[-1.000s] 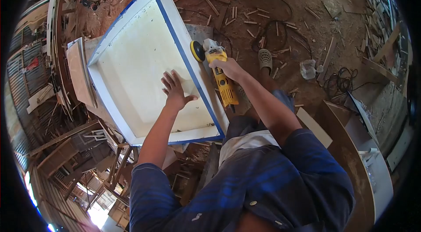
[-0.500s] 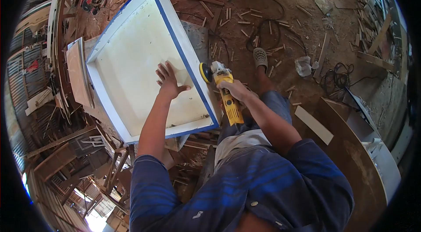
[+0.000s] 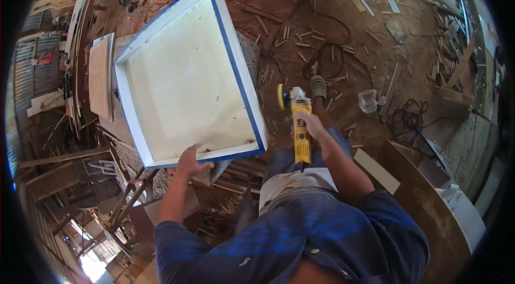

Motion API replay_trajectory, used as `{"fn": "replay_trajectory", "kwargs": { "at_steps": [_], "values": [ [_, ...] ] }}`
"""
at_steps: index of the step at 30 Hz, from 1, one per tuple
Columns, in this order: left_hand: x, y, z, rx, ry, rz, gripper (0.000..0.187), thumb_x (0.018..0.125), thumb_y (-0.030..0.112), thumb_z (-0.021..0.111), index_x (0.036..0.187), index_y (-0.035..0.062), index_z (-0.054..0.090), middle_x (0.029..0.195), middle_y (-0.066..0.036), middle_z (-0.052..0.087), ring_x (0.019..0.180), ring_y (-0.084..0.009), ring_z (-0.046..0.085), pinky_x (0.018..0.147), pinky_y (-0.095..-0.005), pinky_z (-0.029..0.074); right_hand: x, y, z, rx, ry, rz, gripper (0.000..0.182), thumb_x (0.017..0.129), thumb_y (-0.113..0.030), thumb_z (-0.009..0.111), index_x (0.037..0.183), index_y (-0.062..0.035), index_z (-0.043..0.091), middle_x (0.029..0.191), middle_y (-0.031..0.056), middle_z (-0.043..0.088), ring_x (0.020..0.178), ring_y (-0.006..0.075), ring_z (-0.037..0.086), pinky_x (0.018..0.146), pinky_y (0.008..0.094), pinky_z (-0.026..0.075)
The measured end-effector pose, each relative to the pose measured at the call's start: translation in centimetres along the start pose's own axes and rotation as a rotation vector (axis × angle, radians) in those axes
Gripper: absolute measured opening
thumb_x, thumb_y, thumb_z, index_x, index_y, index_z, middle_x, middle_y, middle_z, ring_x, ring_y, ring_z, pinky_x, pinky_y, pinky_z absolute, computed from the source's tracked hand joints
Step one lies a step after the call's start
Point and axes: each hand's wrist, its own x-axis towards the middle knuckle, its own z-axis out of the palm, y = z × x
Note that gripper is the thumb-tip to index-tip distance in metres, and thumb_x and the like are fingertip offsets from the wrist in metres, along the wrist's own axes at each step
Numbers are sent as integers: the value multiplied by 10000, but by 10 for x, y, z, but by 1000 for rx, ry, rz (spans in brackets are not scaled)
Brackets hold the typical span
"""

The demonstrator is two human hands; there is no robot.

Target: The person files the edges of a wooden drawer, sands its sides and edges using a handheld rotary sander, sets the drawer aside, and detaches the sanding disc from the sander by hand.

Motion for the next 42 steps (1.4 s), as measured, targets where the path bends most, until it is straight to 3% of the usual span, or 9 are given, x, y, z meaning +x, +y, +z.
{"fn": "replay_trajectory", "kwargs": {
  "at_steps": [5,8,12,18,24,29,31,33,42],
  "values": [
    [-24,-14,60,153,215,-189,493,756,265,769,1173,27,656,1047,-223,724,1046,-438,695,976,-530,540,-11,-33,-19,-14,87,21,366,919,-337,732,1047,-9,635,798,131,695,661,273,723,615,422,612],
    [-25,-2,64,145,330,-184,423,708,192,723,1097,46,645,925,-189,714,947,-419,702,925,-526,546,-9,-46,-30,-80,120,7,360,933,-360,698,1049,-33,605,820,138,696,688,280,726,650,429,625],
    [-14,54,69,186,192,-374,436,756,286,765,1105,52,649,953,-202,749,958,-396,732,922,-520,555,-19,-61,-38,-37,165,2,357,921,-364,704,1049,-44,612,818,135,696,692,280,724,666,432,631],
    [26,179,73,18,351,-429,504,822,493,802,994,33,687,789,-239,737,768,-431,748,764,-546,583,-30,-85,-60,81,219,-60,351,915,-368,687,1013,-35,638,798,132,694,671,268,720,664,429,631],
    [123,252,25,-69,454,-410,667,935,688,666,863,24,677,756,-249,726,741,-444,741,715,-529,579,-20,-112,-76,66,206,-83,377,923,-351,676,1085,-16,618,827,127,689,706,268,724,671,426,617],
    [201,259,-31,-248,522,-397,495,1012,532,643,993,41,705,810,-216,739,817,-458,734,742,-534,561,-6,-152,-33,104,185,-104,386,923,-352,692,1088,-11,615,848,138,692,726,269,723,695,431,619],
    [196,245,-20,-349,635,-270,385,1022,435,653,1073,56,696,843,-217,743,832,-460,733,744,-541,568,24,-163,-18,184,33,-147,371,921,-340,703,1089,-21,618,865,145,689,742,270,720,701,428,613],
    [171,229,-9,-382,642,-221,291,1010,296,677,1176,58,669,887,-221,740,848,-467,727,753,-548,565,44,-181,6,141,58,-142,401,894,-368,732,1083,-29,630,851,136,692,721,275,714,698,424,613],
    [106,195,46,-294,562,-316,396,1066,417,624,1096,23,651,737,-239,671,703,-483,682,636,-563,513,153,-258,101,159,-175,-261,414,898,-404,703,1063,-40,594,816,154,696,702,299,719,707,444,619]
  ]
}}
